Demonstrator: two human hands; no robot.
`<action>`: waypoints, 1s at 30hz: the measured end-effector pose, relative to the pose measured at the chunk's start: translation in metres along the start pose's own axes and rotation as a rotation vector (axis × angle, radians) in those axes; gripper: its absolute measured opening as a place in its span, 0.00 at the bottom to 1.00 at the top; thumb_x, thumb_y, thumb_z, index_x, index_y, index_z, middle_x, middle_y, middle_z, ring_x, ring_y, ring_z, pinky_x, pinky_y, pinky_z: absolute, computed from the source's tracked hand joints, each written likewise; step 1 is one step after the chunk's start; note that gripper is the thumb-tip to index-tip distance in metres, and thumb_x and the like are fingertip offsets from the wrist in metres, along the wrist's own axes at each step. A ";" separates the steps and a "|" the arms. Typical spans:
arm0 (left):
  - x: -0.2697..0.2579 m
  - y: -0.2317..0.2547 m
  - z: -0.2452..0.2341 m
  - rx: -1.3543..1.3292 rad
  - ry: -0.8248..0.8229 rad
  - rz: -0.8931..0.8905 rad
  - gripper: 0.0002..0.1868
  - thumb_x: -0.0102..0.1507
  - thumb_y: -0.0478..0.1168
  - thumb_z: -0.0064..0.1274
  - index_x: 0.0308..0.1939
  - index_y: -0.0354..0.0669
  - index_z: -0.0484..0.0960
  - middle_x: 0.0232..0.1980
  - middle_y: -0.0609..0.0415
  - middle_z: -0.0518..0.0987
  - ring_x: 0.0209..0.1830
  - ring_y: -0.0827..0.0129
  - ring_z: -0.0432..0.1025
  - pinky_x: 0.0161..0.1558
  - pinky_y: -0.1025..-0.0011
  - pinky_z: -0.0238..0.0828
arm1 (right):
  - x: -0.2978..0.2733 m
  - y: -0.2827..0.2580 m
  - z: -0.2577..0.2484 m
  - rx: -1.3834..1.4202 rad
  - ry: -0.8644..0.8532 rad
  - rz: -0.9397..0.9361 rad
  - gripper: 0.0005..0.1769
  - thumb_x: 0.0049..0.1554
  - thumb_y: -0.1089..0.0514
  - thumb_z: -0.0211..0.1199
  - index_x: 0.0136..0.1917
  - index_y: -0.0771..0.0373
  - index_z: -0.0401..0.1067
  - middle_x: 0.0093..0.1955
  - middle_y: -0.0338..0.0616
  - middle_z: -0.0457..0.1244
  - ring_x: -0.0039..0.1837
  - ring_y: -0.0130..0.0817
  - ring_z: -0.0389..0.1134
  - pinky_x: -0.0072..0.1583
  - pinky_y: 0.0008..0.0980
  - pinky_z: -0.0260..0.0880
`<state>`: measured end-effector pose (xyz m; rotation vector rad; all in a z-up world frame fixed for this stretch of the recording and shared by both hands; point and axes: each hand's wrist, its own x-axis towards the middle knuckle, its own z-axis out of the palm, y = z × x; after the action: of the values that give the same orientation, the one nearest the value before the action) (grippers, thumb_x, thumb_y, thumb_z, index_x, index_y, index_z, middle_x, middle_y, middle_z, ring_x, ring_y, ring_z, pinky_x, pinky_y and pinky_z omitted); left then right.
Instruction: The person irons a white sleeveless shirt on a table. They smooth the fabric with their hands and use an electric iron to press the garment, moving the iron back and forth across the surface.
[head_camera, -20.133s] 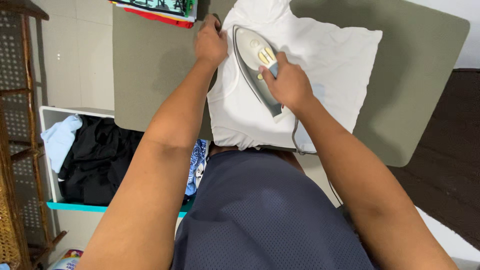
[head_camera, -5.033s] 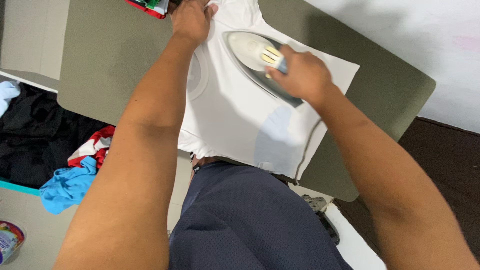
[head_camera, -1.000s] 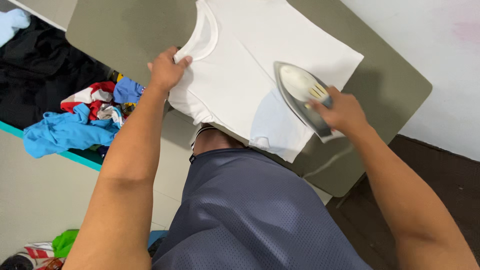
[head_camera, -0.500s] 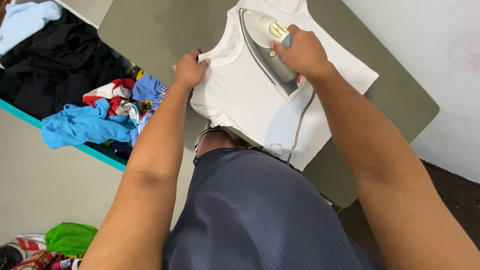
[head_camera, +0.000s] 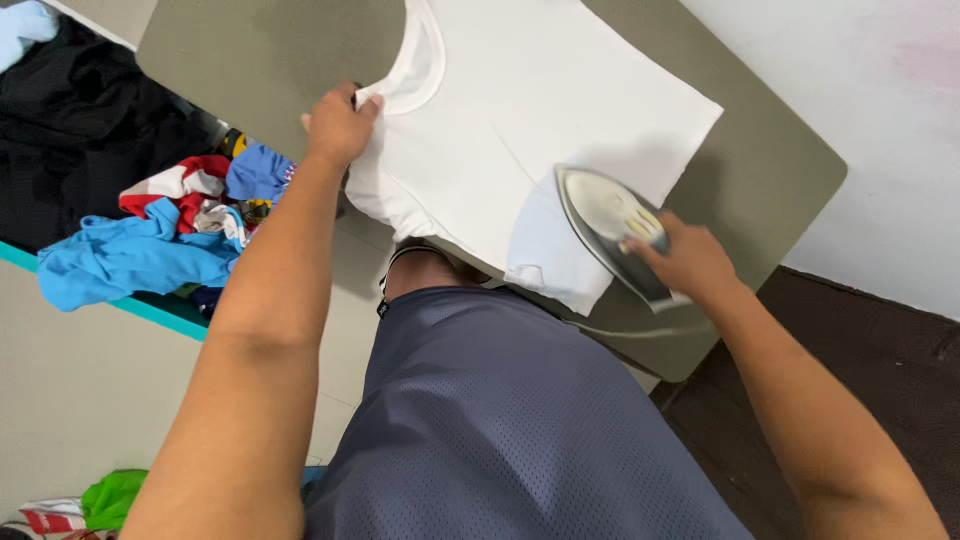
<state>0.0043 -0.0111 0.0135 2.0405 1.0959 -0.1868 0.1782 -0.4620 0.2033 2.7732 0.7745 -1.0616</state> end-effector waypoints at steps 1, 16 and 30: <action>-0.004 0.000 0.000 0.052 0.003 0.031 0.26 0.65 0.58 0.57 0.55 0.40 0.82 0.50 0.41 0.82 0.55 0.47 0.75 0.63 0.49 0.52 | -0.014 0.010 0.006 0.028 -0.030 0.065 0.33 0.59 0.31 0.59 0.61 0.61 0.70 0.38 0.58 0.70 0.43 0.53 0.74 0.48 0.51 0.72; -0.080 -0.019 0.013 0.002 0.258 0.107 0.13 0.75 0.49 0.42 0.48 0.42 0.70 0.37 0.33 0.80 0.40 0.30 0.72 0.40 0.38 0.64 | -0.007 -0.009 0.013 0.104 -0.030 0.039 0.35 0.59 0.30 0.59 0.62 0.61 0.72 0.35 0.54 0.69 0.36 0.43 0.74 0.42 0.45 0.74; -0.059 -0.032 0.016 0.076 0.216 0.093 0.11 0.71 0.47 0.48 0.49 0.44 0.74 0.41 0.36 0.83 0.44 0.33 0.74 0.50 0.43 0.67 | 0.093 -0.166 -0.022 0.099 0.071 -0.176 0.33 0.59 0.36 0.64 0.60 0.67 0.70 0.43 0.58 0.70 0.45 0.52 0.74 0.49 0.47 0.72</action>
<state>-0.0523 -0.0502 0.0119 2.2139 1.1347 0.0413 0.1705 -0.2728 0.1783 2.8836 1.0190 -1.0601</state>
